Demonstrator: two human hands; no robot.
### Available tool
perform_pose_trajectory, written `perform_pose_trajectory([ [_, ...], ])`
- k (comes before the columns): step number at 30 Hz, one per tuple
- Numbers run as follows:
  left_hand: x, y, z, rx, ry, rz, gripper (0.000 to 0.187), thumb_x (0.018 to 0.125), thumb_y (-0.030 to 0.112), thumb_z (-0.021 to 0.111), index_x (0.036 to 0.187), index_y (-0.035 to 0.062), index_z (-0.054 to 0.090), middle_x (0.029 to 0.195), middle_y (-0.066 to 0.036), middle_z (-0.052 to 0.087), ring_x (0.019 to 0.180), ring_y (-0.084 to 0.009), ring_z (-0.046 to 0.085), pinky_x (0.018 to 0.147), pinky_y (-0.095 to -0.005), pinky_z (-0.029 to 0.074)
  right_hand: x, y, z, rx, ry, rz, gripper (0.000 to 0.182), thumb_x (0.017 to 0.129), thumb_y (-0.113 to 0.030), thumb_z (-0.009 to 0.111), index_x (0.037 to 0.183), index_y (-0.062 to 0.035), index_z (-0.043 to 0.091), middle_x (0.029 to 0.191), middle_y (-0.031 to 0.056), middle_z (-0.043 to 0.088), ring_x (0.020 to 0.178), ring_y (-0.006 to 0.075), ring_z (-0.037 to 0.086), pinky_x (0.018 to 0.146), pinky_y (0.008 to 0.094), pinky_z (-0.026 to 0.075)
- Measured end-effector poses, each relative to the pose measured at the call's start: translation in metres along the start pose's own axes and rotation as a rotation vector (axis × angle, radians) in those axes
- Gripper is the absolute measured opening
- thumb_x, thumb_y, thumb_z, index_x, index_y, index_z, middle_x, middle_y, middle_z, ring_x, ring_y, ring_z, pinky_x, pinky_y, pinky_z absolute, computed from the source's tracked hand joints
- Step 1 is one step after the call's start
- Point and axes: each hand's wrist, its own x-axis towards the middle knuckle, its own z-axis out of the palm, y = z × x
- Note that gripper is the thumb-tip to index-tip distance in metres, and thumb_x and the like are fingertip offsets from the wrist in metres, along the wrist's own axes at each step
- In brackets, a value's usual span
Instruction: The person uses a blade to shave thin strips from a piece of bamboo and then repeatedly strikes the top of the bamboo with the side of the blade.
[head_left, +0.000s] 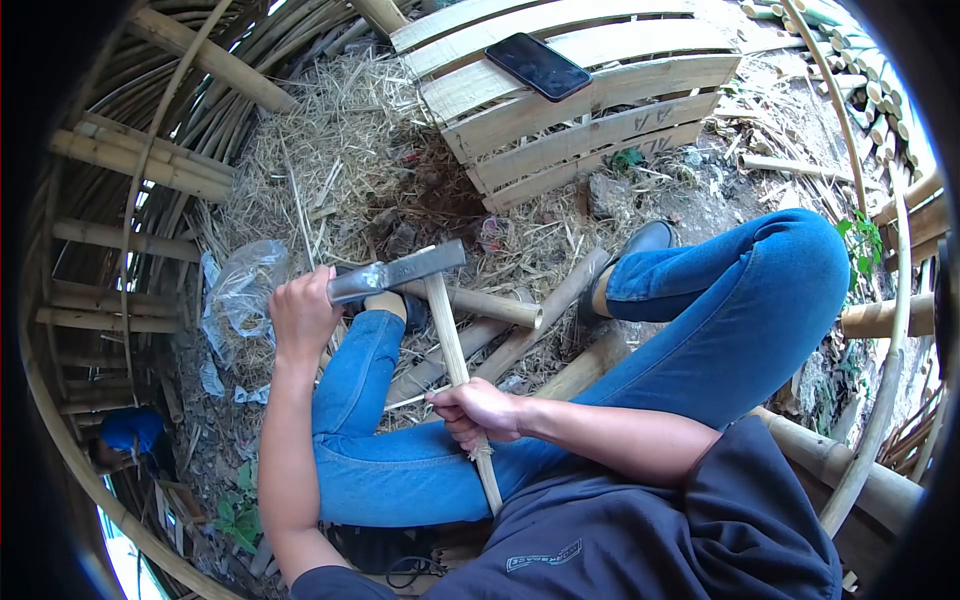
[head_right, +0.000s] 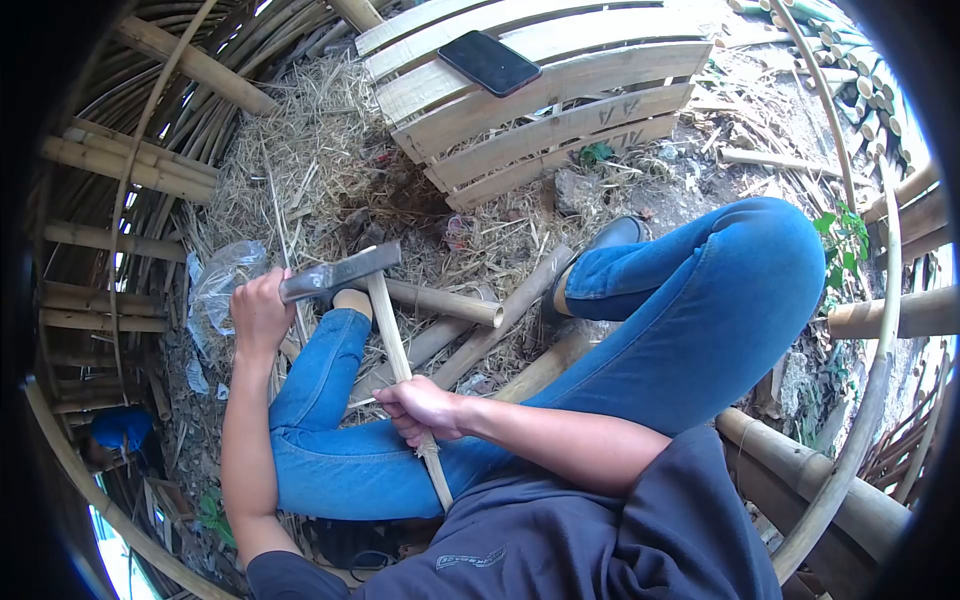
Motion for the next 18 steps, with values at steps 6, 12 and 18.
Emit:
perform_pose_trajectory([
  [6, -0.008, -0.025, -0.012, 0.029, 0.088, -0.14, 0.018, 0.085, 0.018, 0.065, 0.074, 0.0052, 0.06, 0.069, -0.018, 0.065, 0.065, -0.0397, 0.065, 0.058, -0.049, 0.049, 0.001, -0.003, 0.001, 0.026, -0.026, 0.004, 0.044, 0.104, -0.033, 0.041, 0.065, -0.0139, 0.035, 0.055, -0.0019, 0.027, 0.048, 0.0131, 0.026, 0.048, 0.033, 0.029],
  [12, -0.017, 0.01, -0.022, -0.18, 0.067, 0.117, 0.026, 0.084, 0.017, 0.067, 0.066, 0.0063, 0.052, 0.059, -0.013, 0.059, 0.057, -0.0346, 0.061, 0.052, -0.0439, 0.044, 0.002, -0.002, 0.002, 0.043, -0.011, 0.03, 0.049, 0.105, -0.039, 0.038, 0.063, -0.0151, 0.03, 0.055, -0.0033, 0.021, 0.047, 0.0129, 0.02, 0.048, 0.0313, 0.025],
  [18, -0.029, 0.048, -0.021, -0.195, -0.102, 0.311, 0.018, 0.08, 0.012, 0.069, 0.067, 0.0083, 0.056, 0.061, -0.009, 0.062, 0.056, -0.0282, 0.063, 0.052, -0.0421, 0.048, 0.002, -0.004, 0.001, 0.042, -0.027, 0.04, 0.049, 0.106, -0.04, 0.037, 0.064, -0.0152, 0.03, 0.056, -0.0035, 0.02, 0.048, 0.0128, 0.019, 0.049, 0.031, 0.024],
])
